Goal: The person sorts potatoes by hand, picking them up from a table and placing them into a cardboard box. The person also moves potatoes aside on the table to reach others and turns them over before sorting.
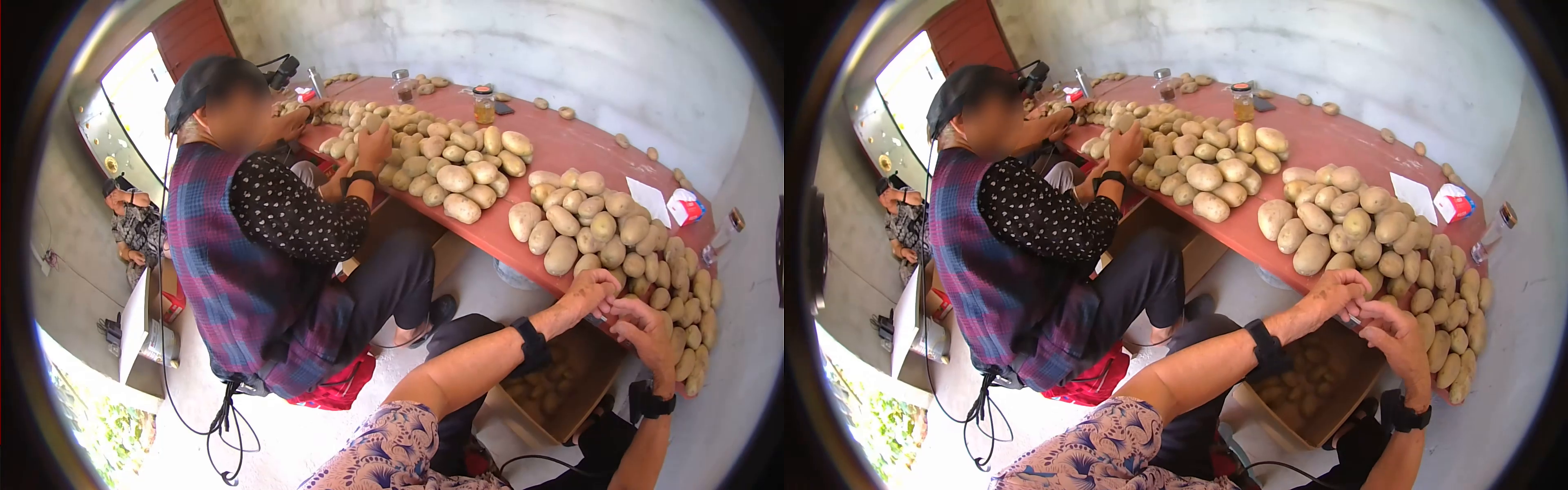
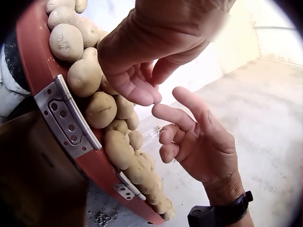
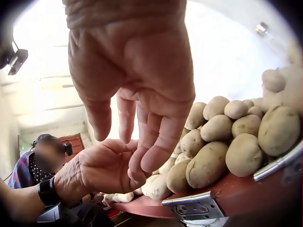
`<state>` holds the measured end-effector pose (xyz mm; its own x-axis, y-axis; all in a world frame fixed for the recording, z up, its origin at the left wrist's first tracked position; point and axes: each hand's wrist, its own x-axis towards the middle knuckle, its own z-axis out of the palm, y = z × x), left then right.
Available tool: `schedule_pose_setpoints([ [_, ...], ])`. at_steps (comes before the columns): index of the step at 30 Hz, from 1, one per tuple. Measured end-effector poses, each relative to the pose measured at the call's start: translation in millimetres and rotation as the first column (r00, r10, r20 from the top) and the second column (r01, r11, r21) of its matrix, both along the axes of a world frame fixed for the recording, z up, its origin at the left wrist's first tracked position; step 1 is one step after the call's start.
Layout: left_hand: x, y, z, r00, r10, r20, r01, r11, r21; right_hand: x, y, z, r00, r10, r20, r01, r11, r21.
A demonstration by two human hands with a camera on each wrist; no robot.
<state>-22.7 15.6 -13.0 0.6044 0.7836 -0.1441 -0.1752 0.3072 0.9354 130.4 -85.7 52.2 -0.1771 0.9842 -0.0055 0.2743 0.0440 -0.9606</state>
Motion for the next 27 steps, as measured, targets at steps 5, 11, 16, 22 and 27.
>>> schedule_pose_setpoints([
  [5, 5.4, -6.4, 3.1, 1.0, -0.004, 0.0, 0.004, 1.0, 0.005, 3.5, 7.0, -10.0, 0.995, -0.076, -0.07, 0.075, 0.997, -0.009],
  [11, 10.4, -9.2, 3.2, 0.998, 0.036, 0.043, -0.035, 0.999, -0.005, 3.8, 15.7, -18.4, 0.984, -0.145, -0.107, 0.15, 0.988, 0.032],
  [16, 15.8, -7.8, -0.3, 0.995, 0.097, 0.038, -0.098, 0.995, 0.005, 0.6, 27.6, -29.4, 0.97, -0.217, -0.108, 0.228, 0.967, 0.114],
  [22, 13.8, -5.4, 2.7, 0.993, 0.115, 0.03, -0.115, 0.993, -0.004, -2.9, 37.0, -36.6, 0.963, -0.249, -0.103, 0.262, 0.954, 0.148],
  [27, 11.2, -2.3, -0.6, 0.996, 0.081, 0.03, -0.081, 0.997, -0.021, -5.0, 37.1, -38.1, 0.969, -0.233, -0.083, 0.242, 0.961, 0.135],
])
